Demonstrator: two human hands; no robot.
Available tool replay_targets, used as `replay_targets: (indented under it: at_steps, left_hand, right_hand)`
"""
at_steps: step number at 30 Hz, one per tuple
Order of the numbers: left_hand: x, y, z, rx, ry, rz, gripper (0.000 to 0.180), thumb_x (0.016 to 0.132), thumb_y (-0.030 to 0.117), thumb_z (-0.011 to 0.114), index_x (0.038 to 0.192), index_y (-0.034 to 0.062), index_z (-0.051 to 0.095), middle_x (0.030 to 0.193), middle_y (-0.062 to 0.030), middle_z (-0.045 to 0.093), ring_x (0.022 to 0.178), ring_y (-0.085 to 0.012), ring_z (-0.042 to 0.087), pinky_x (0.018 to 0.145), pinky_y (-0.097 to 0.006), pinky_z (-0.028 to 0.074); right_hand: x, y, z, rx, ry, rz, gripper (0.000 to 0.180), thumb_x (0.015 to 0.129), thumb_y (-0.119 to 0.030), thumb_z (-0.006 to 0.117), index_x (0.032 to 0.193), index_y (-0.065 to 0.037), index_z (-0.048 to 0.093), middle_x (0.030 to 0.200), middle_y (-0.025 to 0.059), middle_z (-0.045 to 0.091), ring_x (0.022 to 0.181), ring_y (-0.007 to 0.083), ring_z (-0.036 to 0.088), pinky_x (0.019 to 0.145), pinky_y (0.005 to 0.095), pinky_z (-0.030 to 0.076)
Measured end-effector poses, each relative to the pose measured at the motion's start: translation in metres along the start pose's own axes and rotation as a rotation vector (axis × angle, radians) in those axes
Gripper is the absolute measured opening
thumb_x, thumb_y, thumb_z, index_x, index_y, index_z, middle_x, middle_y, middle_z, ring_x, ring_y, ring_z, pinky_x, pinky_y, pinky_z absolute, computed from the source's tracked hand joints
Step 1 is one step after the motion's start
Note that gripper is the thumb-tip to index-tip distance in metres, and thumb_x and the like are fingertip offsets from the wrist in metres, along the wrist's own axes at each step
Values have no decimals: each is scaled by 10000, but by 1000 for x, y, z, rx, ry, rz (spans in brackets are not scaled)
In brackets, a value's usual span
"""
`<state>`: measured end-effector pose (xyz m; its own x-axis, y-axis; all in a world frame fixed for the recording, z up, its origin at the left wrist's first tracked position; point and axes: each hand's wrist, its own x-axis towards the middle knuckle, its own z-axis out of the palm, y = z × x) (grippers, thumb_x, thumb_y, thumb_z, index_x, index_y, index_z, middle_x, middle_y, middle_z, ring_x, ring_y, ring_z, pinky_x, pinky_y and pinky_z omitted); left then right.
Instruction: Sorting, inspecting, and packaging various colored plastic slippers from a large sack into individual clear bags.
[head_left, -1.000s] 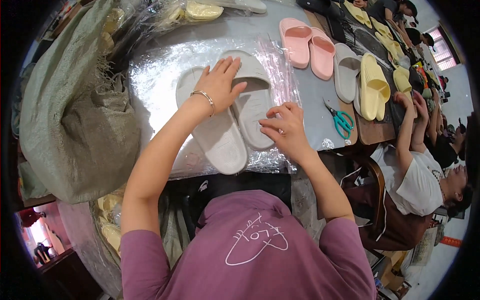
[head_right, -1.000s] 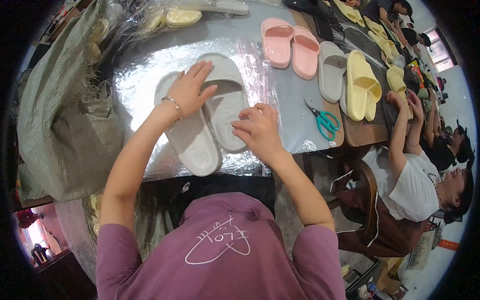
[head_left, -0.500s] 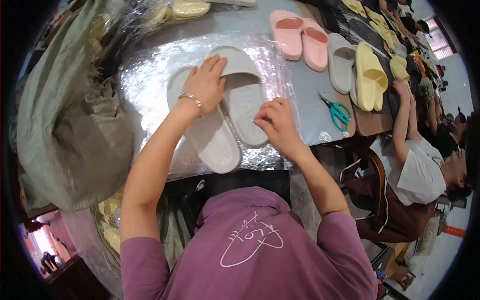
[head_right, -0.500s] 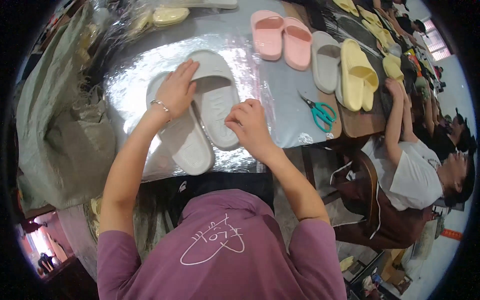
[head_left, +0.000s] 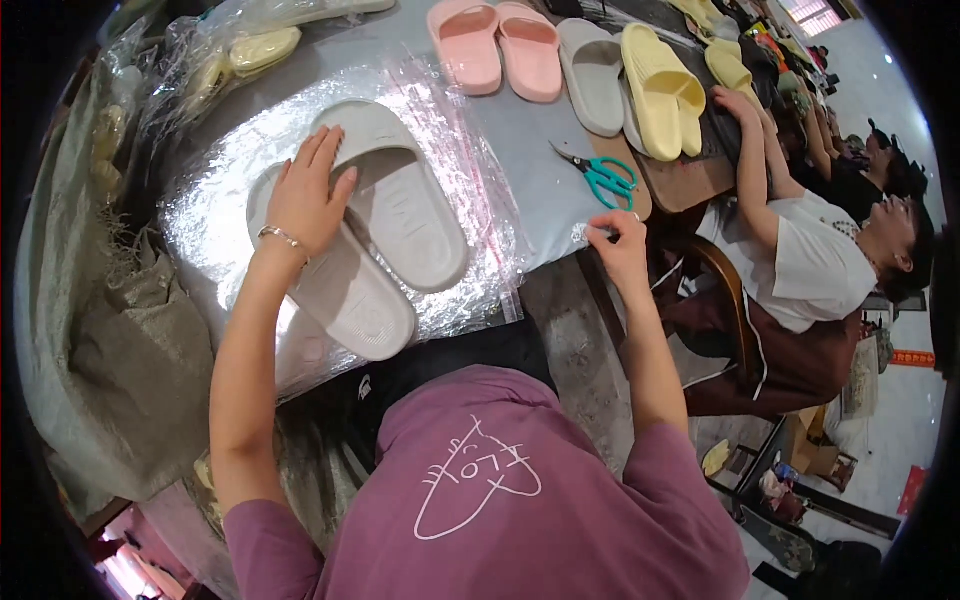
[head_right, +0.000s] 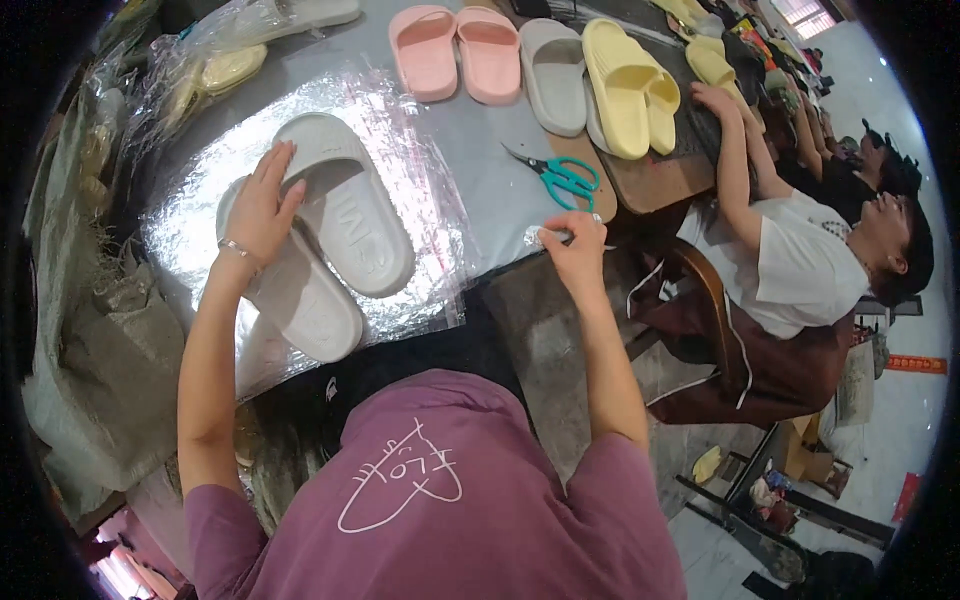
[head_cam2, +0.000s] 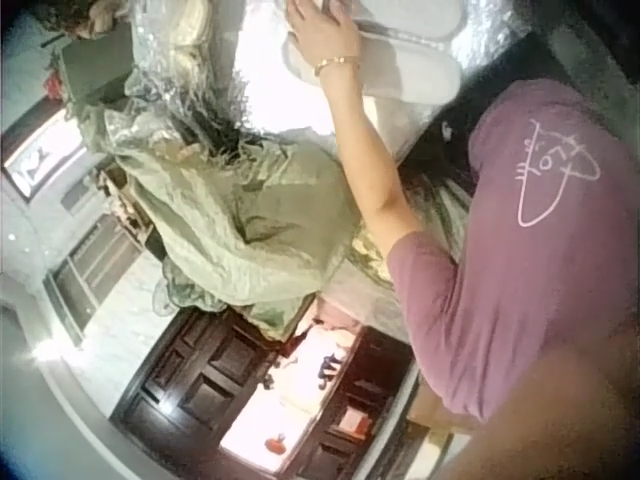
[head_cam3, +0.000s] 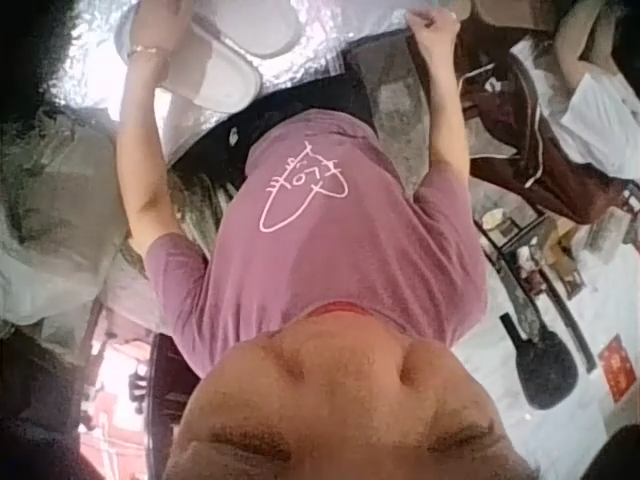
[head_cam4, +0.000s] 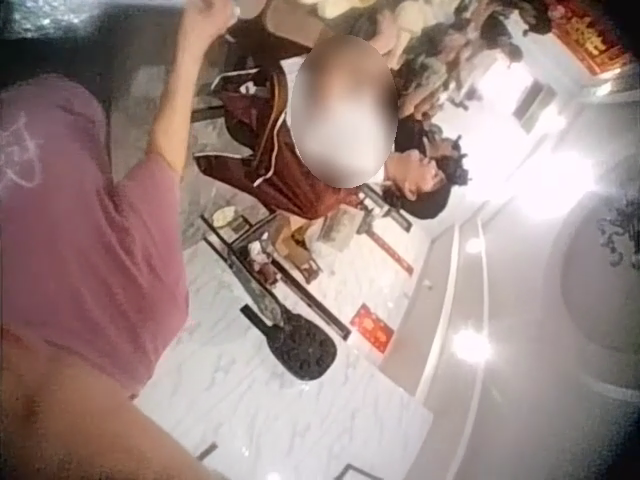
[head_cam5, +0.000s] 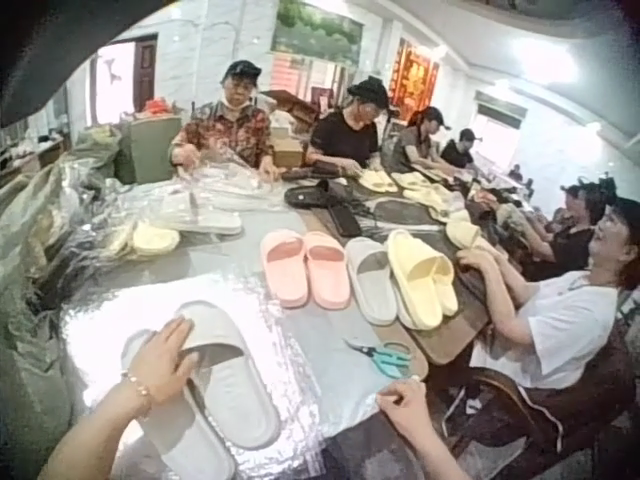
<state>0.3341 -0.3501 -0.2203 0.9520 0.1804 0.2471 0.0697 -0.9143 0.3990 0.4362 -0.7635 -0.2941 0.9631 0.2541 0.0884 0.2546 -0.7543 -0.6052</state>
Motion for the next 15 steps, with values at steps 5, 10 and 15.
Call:
replay_targets:
  at_steps: [5,10,15]
  left_hand:
    - [-39,7,-51,1,214,137,359,881,105,560,1236,61,530,1222,-155,561,1150,-323,515,1046,-451,342]
    - [-90,6,-48,235,399,205,251,759,47,637,1010,68,638,946,-63,603,964,-252,545,929,-444,396]
    - [-105,26,-22,406,412,236,298,685,77,661,978,128,662,914,8,566,925,-194,512,874,-386,342]
  right_hand:
    - [25,1,-11,-25,247,-151,376,700,-105,722,1052,-25,618,963,122,635,921,289,576,886,392,429]
    - [55,-20,-33,-487,-29,-261,421,730,-13,573,1150,-45,565,1122,155,571,1076,349,510,893,439,416]
    - [64,-35,-19,-674,-72,-208,396,732,-5,567,1127,-40,549,1091,142,551,1059,329,519,863,453,420]
